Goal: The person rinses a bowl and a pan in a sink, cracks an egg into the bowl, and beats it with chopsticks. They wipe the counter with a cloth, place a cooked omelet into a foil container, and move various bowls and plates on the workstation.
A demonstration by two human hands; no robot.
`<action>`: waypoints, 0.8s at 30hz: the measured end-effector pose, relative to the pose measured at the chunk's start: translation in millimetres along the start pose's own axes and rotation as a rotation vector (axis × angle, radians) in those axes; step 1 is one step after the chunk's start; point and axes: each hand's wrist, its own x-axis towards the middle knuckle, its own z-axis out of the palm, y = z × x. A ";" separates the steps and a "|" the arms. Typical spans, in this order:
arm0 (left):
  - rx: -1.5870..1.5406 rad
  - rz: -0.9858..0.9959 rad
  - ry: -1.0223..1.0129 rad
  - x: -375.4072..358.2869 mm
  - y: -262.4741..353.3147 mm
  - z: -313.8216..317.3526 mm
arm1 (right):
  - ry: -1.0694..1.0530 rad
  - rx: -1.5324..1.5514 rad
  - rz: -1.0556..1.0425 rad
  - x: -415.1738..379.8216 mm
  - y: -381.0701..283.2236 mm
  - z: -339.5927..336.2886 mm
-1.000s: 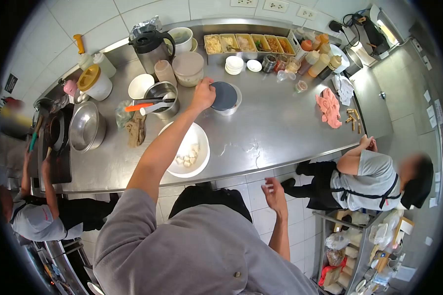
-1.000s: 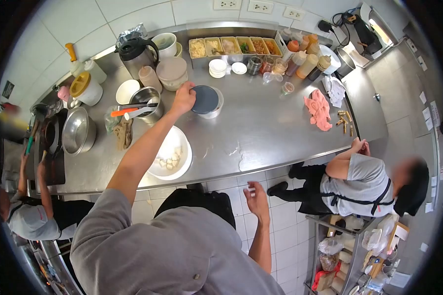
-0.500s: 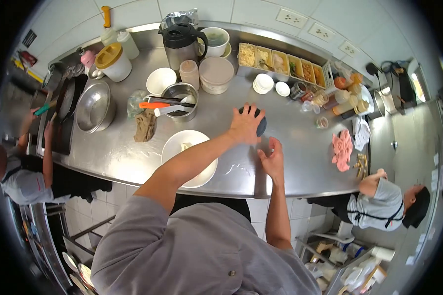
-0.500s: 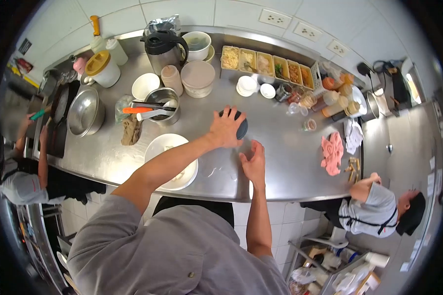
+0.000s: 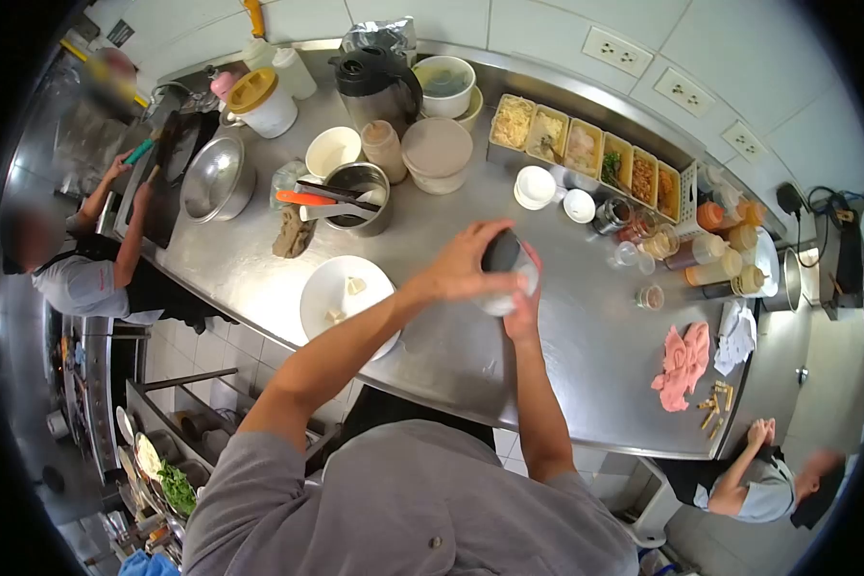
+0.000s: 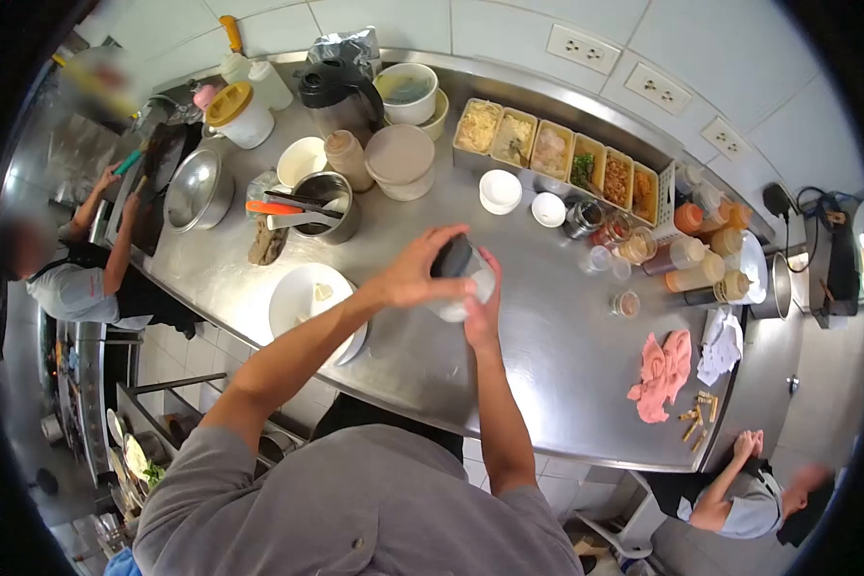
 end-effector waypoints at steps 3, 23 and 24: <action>0.235 0.141 0.013 -15.1 27.4 -3.9 | -0.037 0.671 0.420 0.4 -8.9 3.2; 0.213 0.044 0.798 -186.6 41.1 -52.0 | -0.317 -0.188 -0.135 241.6 -54.4 70.8; 0.226 -0.018 0.816 -206.8 34.6 -44.1 | -0.248 -0.268 -0.229 262.8 -57.9 83.5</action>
